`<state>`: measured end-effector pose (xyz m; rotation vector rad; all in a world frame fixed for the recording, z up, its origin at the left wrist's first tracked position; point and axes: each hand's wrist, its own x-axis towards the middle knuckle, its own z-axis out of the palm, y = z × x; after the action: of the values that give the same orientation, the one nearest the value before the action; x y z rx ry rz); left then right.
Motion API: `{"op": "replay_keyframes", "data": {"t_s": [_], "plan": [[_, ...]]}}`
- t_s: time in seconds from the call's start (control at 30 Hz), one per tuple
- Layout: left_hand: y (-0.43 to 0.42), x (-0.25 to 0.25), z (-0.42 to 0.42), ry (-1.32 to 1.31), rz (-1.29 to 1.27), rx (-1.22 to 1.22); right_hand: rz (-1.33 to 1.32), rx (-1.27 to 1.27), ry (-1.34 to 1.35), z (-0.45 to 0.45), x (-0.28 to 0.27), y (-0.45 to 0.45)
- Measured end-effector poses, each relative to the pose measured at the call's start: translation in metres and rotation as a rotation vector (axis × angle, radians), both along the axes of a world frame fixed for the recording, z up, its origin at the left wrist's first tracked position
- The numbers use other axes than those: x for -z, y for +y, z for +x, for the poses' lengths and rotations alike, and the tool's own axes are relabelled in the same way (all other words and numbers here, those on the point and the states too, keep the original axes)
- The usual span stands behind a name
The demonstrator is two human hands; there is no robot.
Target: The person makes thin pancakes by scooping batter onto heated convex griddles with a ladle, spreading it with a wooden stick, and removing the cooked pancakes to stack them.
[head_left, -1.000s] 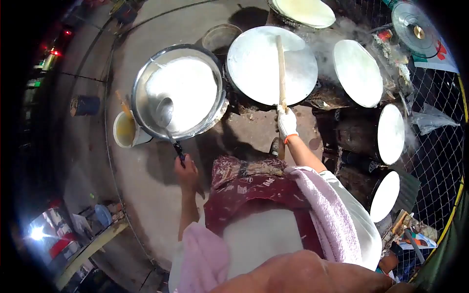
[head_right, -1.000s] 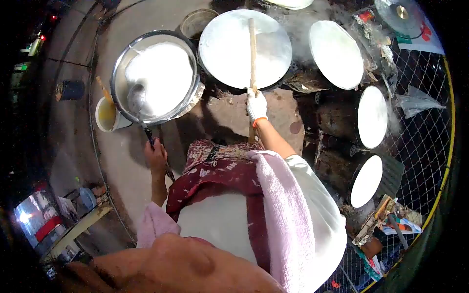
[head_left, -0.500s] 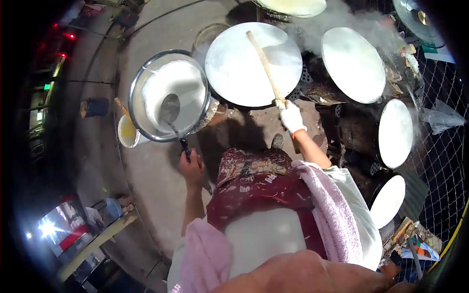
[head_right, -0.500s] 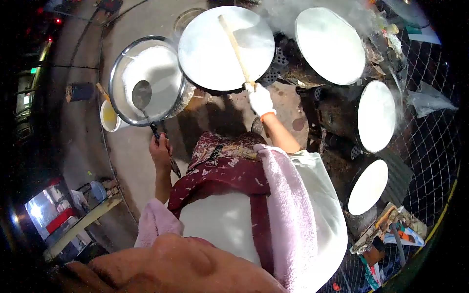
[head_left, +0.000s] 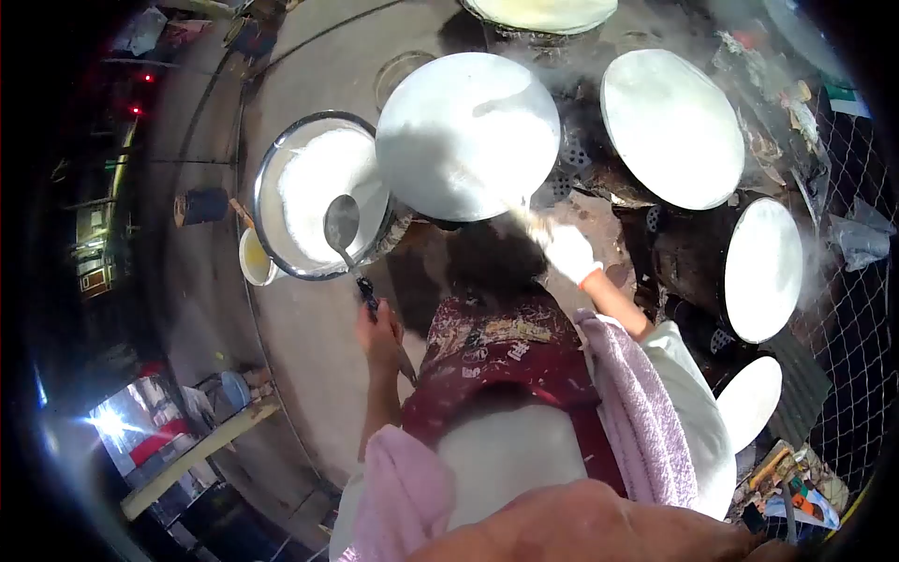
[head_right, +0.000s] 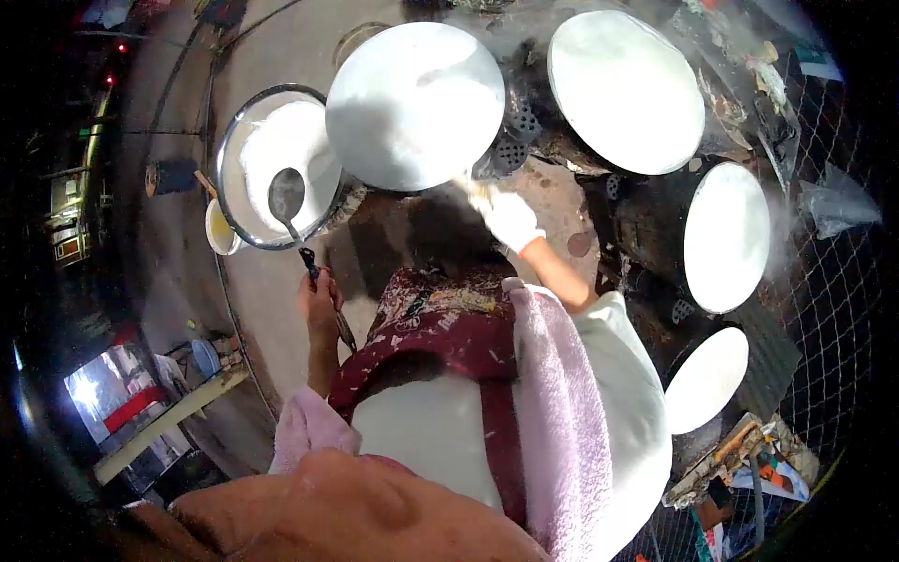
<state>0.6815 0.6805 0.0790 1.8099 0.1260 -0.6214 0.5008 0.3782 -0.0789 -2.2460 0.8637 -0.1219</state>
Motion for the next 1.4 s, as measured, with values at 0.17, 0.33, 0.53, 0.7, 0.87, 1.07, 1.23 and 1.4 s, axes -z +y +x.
{"op": "replay_keyframes", "data": {"t_s": [0.17,0.33,0.53,0.7,0.87,1.07,1.23,1.4], "plan": [[-0.007,-0.001,-0.003,0.051,-0.024,-0.019,-0.152,0.034,0.159,-0.011,0.01,-0.062],[0.001,0.006,-0.009,0.015,-0.012,-0.061,-0.293,0.088,0.214,0.089,0.0,-0.158],[-0.002,0.004,-0.015,0.021,0.038,-0.079,-0.295,0.145,-0.211,0.154,-0.035,-0.127],[-0.015,0.005,-0.01,0.024,-0.008,-0.016,0.369,0.289,-0.533,0.043,-0.06,-0.041],[-0.045,0.007,-0.001,0.005,0.015,0.106,0.966,0.481,-0.174,-0.023,-0.037,-0.018],[-0.113,0.014,0.046,-0.065,-0.016,0.282,0.462,0.41,-0.429,-0.018,-0.022,-0.062],[-0.229,0.059,0.131,-0.084,-0.13,0.599,0.797,0.406,-0.181,-0.007,-0.072,-0.035],[-0.293,0.087,0.156,0.214,-0.267,0.788,0.491,0.521,-0.374,-0.028,-0.019,0.023]]}}
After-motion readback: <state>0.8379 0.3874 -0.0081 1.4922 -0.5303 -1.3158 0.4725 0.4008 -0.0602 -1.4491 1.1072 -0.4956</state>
